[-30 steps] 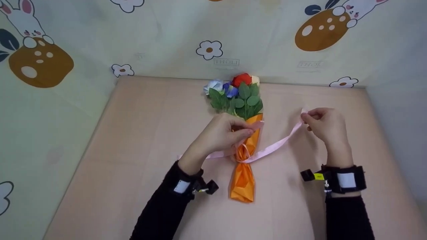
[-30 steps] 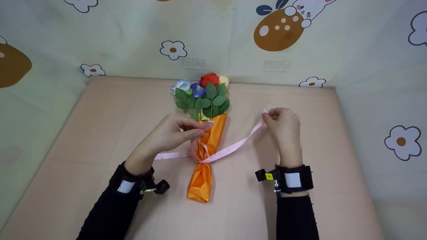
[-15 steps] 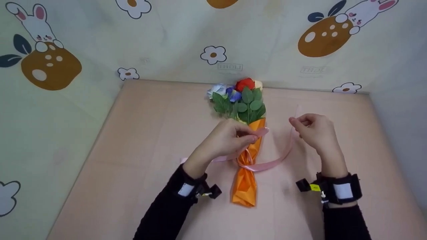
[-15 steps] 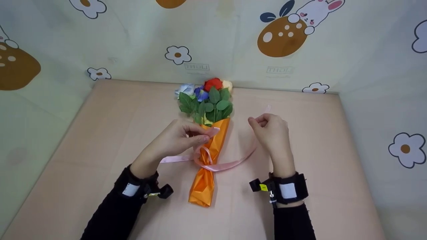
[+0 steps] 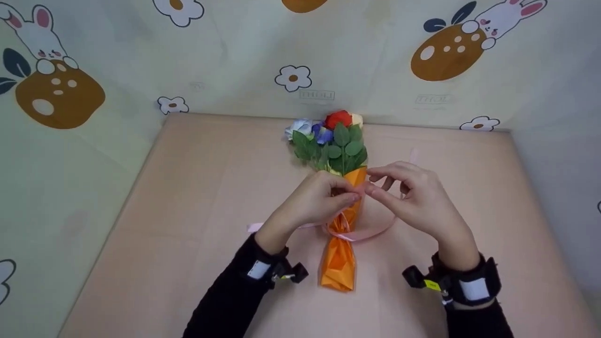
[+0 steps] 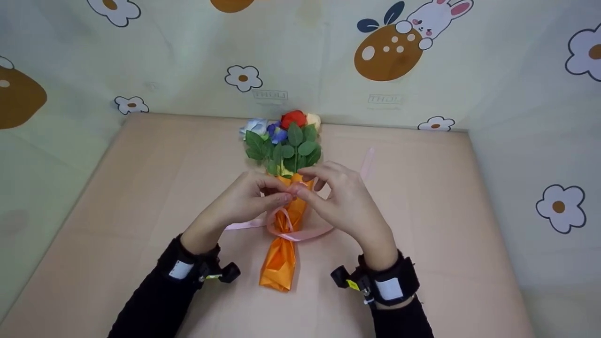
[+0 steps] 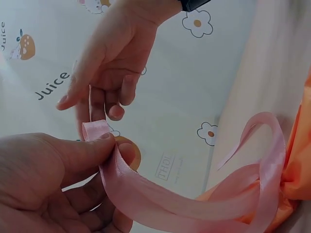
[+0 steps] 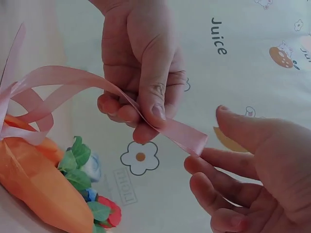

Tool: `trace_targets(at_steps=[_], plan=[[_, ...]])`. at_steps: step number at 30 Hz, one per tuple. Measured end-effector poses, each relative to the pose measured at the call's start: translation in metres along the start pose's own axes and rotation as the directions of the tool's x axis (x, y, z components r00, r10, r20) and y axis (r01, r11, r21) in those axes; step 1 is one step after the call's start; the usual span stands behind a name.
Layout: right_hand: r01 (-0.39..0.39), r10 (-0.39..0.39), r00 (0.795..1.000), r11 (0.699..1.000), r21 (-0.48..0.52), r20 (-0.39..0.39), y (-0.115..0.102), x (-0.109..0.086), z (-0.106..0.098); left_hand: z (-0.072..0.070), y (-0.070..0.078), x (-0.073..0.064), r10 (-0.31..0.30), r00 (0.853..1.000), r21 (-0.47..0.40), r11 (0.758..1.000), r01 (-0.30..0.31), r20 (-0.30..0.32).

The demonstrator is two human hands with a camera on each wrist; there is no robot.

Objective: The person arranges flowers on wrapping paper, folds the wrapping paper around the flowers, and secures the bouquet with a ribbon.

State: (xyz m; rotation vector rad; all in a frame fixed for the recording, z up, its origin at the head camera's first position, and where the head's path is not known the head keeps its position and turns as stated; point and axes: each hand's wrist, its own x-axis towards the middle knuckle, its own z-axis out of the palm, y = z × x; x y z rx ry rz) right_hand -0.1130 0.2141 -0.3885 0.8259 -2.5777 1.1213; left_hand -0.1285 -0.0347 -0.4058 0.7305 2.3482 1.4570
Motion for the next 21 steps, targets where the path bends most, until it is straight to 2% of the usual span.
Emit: trace_targets(at_steps=[4, 8, 13, 15, 18, 21], plan=[[0.014, -0.015, 0.999, 1.0, 0.027, 0.042, 0.001, 0.001, 0.002, 0.001, 0.001, 0.0, 0.018, 1.0, -0.017, 1.0, -0.018, 0.013], [0.032, -0.035, 0.998, 0.998, 0.058, 0.05, 0.0, -0.001, 0.0, 0.0, 0.001, 0.0, 0.042, 0.998, -0.036, 0.999, -0.04, 0.048], [0.075, -0.08, 0.995, 0.994, 0.082, 0.059, -0.008, -0.006, -0.007, -0.008, -0.001, -0.002, 0.134, 0.982, -0.01, 0.991, -0.134, 0.135], [0.09, -0.097, 0.993, 0.992, 0.091, 0.073, -0.011, -0.007, -0.01, -0.013, -0.003, -0.002, 0.161, 0.975, 0.003, 0.987, -0.164, 0.15], [0.102, -0.111, 0.989, 0.99, 0.096, 0.093, -0.01, -0.007, -0.015, -0.02, -0.008, -0.001, 0.144, 0.982, 0.024, 0.989, -0.148, 0.122], [0.095, -0.106, 0.988, 0.991, 0.099, 0.112, -0.005, -0.009, -0.022, -0.023, -0.015, 0.0, 0.067, 0.995, 0.091, 0.993, -0.074, 0.069]])
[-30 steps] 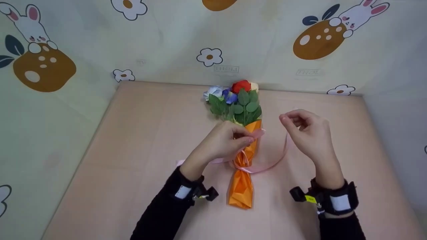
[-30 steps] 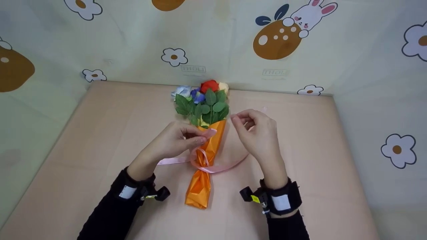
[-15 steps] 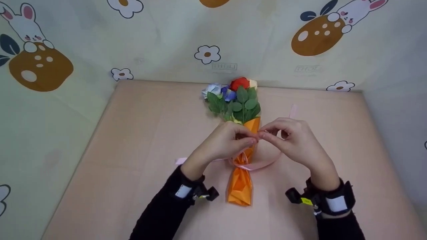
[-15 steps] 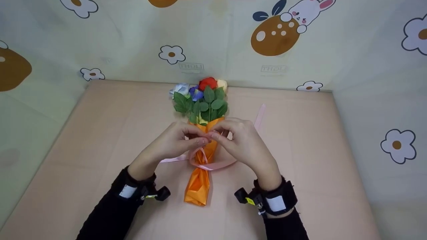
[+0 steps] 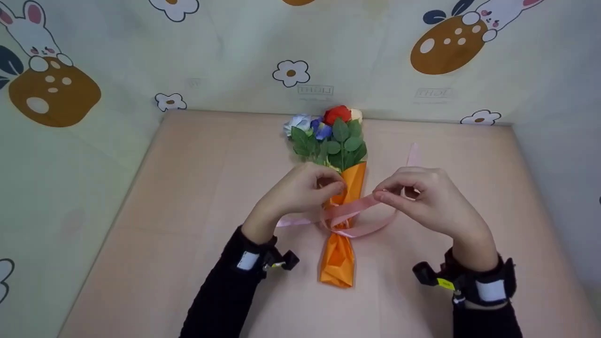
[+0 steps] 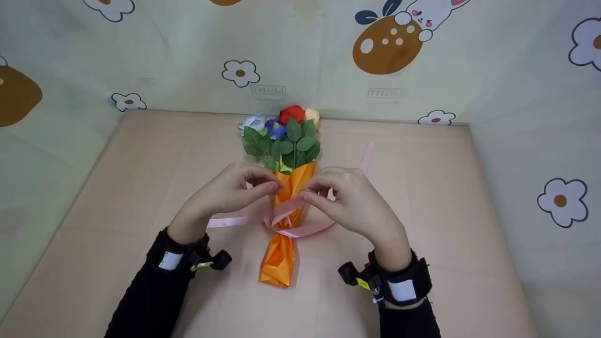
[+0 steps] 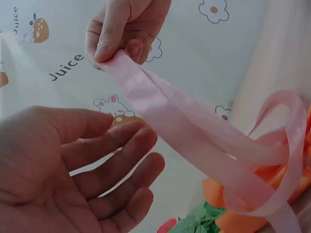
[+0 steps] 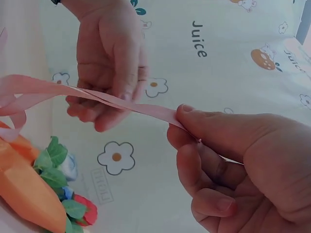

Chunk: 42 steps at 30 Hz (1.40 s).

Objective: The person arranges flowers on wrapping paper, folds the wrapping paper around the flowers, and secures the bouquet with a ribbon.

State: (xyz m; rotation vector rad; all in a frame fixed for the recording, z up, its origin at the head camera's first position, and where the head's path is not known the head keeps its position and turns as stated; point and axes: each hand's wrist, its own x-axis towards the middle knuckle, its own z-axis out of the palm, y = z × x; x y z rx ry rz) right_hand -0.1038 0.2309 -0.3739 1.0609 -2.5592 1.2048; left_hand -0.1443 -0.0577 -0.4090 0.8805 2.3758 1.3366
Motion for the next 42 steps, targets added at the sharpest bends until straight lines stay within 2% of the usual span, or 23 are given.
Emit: trace_targets(at_steps=[3, 6, 8, 10, 14, 18, 22, 25, 29, 32, 36, 39, 42], plan=[[-0.009, 0.008, 0.999, 1.0, 0.012, 0.034, 0.006, -0.005, -0.008, 0.0, -0.009, 0.002, -0.073, 0.997, 0.127, 0.989, 0.075, -0.022], [-0.002, 0.0, 0.997, 0.999, 0.034, 0.073, 0.012, -0.01, -0.017, 0.001, -0.02, 0.004, -0.107, 0.994, 0.277, 0.955, 0.107, -0.017], [0.009, -0.014, 0.996, 0.998, 0.055, 0.091, 0.015, -0.013, -0.021, 0.002, -0.027, 0.005, -0.122, 0.992, 0.336, 0.935, 0.109, 0.018], [0.013, -0.021, 0.995, 0.996, 0.083, 0.098, 0.016, -0.016, -0.024, 0.003, -0.033, 0.006, -0.133, 0.988, 0.358, 0.929, 0.097, 0.077], [0.035, -0.047, 0.995, 0.99, 0.137, 0.088, 0.014, -0.016, -0.024, 0.006, -0.037, 0.008, -0.164, 0.969, 0.334, 0.938, 0.095, 0.185], [0.09, -0.103, 0.993, 0.98, 0.178, 0.065, 0.01, -0.012, -0.016, 0.008, -0.035, 0.009, -0.163, 0.957, 0.284, 0.955, 0.092, 0.238], [0.113, -0.126, 0.99, 0.975, 0.193, 0.059, 0.007, -0.005, -0.006, 0.014, -0.03, 0.012, -0.129, 0.94, 0.162, 0.983, 0.081, 0.315], [0.123, -0.138, 0.989, 0.971, 0.206, 0.06, 0.004, -0.001, 0.0, 0.022, -0.028, 0.015, -0.115, 0.929, 0.068, 0.993, 0.097, 0.353], [0.138, -0.159, 0.984, 0.963, 0.233, 0.076, 0.0, 0.001, 0.005, 0.033, -0.029, 0.02, -0.088, 0.935, 0.057, 0.996, 0.073, 0.345], [0.137, -0.169, 0.978, 0.963, 0.231, 0.125, -0.003, 0.002, 0.01, 0.04, -0.031, 0.022, -0.053, 0.938, 0.082, 0.996, 0.026, 0.342], [0.094, -0.146, 0.955, 0.974, 0.204, 0.257, -0.005, 0.004, 0.017, 0.048, -0.031, 0.024, -0.034, 0.932, 0.113, 0.994, -0.007, 0.36], [0.042, -0.104, 0.928, 0.983, 0.178, 0.357, -0.006, 0.005, 0.021, 0.054, -0.029, 0.025, -0.058, 0.925, 0.151, 0.989, 0.0, 0.376], [0.002, -0.064, 0.909, 0.989, 0.149, 0.411, -0.007, 0.006, 0.024, 0.06, -0.026, 0.024, -0.091, 0.915, 0.193, 0.981, 0.015, 0.394]])
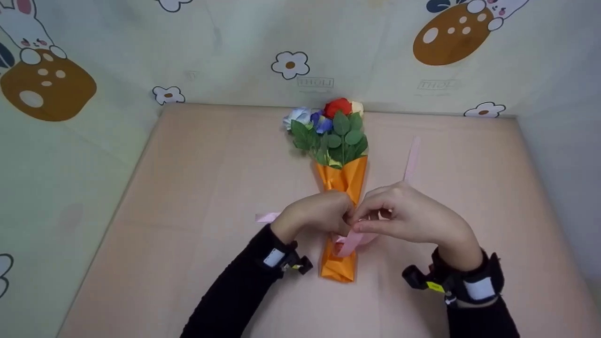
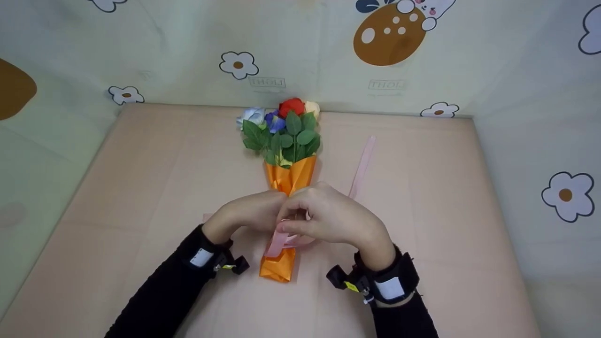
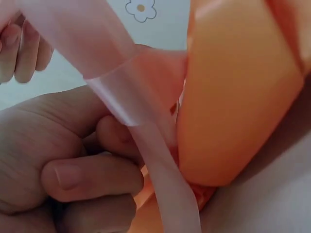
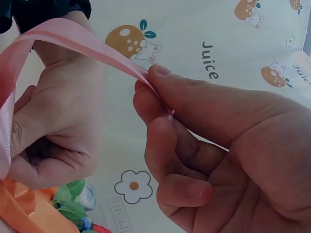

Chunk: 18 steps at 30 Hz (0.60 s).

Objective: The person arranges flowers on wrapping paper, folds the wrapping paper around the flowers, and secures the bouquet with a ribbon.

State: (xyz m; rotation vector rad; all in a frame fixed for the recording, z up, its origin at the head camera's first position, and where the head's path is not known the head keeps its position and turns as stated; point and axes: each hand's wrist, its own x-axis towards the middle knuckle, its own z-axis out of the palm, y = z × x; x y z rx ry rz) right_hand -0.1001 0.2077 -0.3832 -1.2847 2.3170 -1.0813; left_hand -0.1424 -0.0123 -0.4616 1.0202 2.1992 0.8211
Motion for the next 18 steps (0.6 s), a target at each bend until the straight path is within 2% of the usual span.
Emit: trace_targets(at_steps=[4, 9, 15, 18], plan=[[-0.016, 0.016, 1.0, 1.0, -0.008, 0.018, 0.0, 0.002, 0.002, 0.005, 0.004, 0.001, -0.03, 0.999, 0.035, 0.999, 0.029, 0.027], [-0.021, 0.021, 1.0, 1.0, -0.019, 0.021, 0.0, 0.003, 0.003, 0.008, 0.008, 0.002, -0.056, 0.997, 0.017, 0.998, 0.055, 0.06], [-0.036, 0.037, 0.999, 0.999, -0.026, 0.026, 0.0, 0.004, 0.003, 0.013, 0.011, 0.001, -0.037, 0.999, 0.061, 0.998, 0.035, 0.037], [-0.037, 0.037, 0.999, 0.999, -0.026, 0.022, 0.001, 0.003, 0.003, 0.013, 0.013, -0.001, -0.06, 0.997, 0.067, 0.996, 0.057, 0.04]])
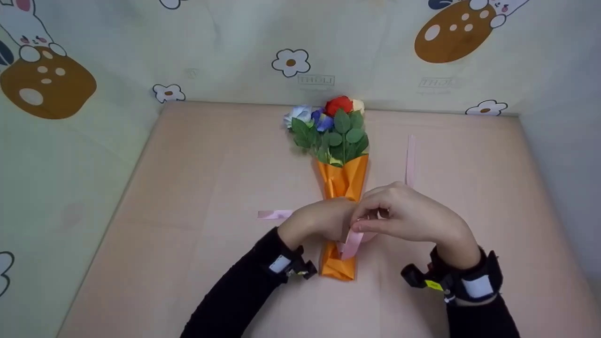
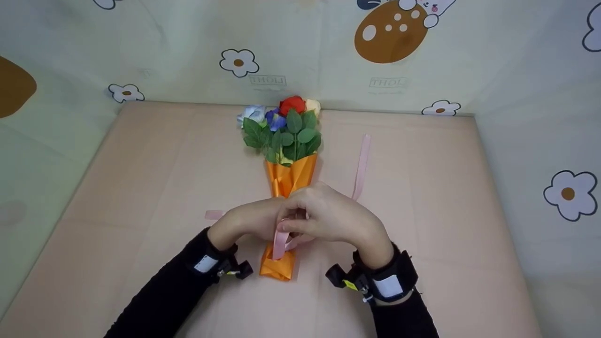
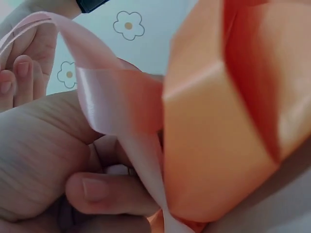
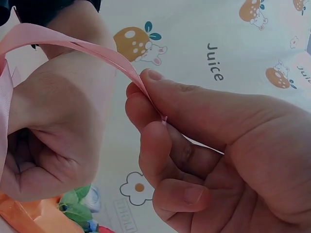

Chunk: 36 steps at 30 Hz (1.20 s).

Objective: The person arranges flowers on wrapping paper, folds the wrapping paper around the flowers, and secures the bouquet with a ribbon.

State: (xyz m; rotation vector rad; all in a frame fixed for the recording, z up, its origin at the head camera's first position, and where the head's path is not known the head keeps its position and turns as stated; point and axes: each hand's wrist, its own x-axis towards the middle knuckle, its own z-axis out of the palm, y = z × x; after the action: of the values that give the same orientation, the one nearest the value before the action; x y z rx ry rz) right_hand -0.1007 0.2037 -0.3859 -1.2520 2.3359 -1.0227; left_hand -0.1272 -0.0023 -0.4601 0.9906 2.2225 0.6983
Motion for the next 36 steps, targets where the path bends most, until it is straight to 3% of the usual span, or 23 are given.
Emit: trace_targets(at_steps=[4, 12, 18, 23, 29, 36], plan=[[0.001, -0.001, 1.0, 1.0, -0.009, -0.021, 0.004, -0.002, -0.003, -0.007, 0.001, -0.003, -0.038, 0.999, -0.011, 0.999, 0.038, -0.006], [-0.082, 0.085, 0.991, 0.996, 0.03, -0.106, 0.026, -0.017, -0.017, -0.025, -0.01, -0.02, -0.066, 0.988, -0.008, 0.998, 0.065, -0.141], [-0.238, 0.228, 0.951, 0.971, -0.019, -0.21, 0.049, -0.041, -0.021, -0.035, -0.035, -0.045, -0.097, 0.973, 0.026, 0.994, 0.105, -0.209], [-0.367, 0.347, 0.911, 0.929, -0.054, -0.223, 0.07, -0.065, -0.011, -0.039, -0.058, -0.069, -0.085, 0.971, 0.022, 0.996, 0.092, -0.222], [-0.411, 0.395, 0.889, 0.911, -0.027, -0.231, 0.09, -0.094, 0.002, -0.038, -0.081, -0.09, -0.119, 0.971, -0.015, 0.993, 0.119, -0.209], [-0.432, 0.419, 0.856, 0.902, 0.025, -0.303, 0.1, -0.112, 0.004, -0.039, -0.103, -0.106, -0.153, 0.97, -0.024, 0.988, 0.151, -0.19]])
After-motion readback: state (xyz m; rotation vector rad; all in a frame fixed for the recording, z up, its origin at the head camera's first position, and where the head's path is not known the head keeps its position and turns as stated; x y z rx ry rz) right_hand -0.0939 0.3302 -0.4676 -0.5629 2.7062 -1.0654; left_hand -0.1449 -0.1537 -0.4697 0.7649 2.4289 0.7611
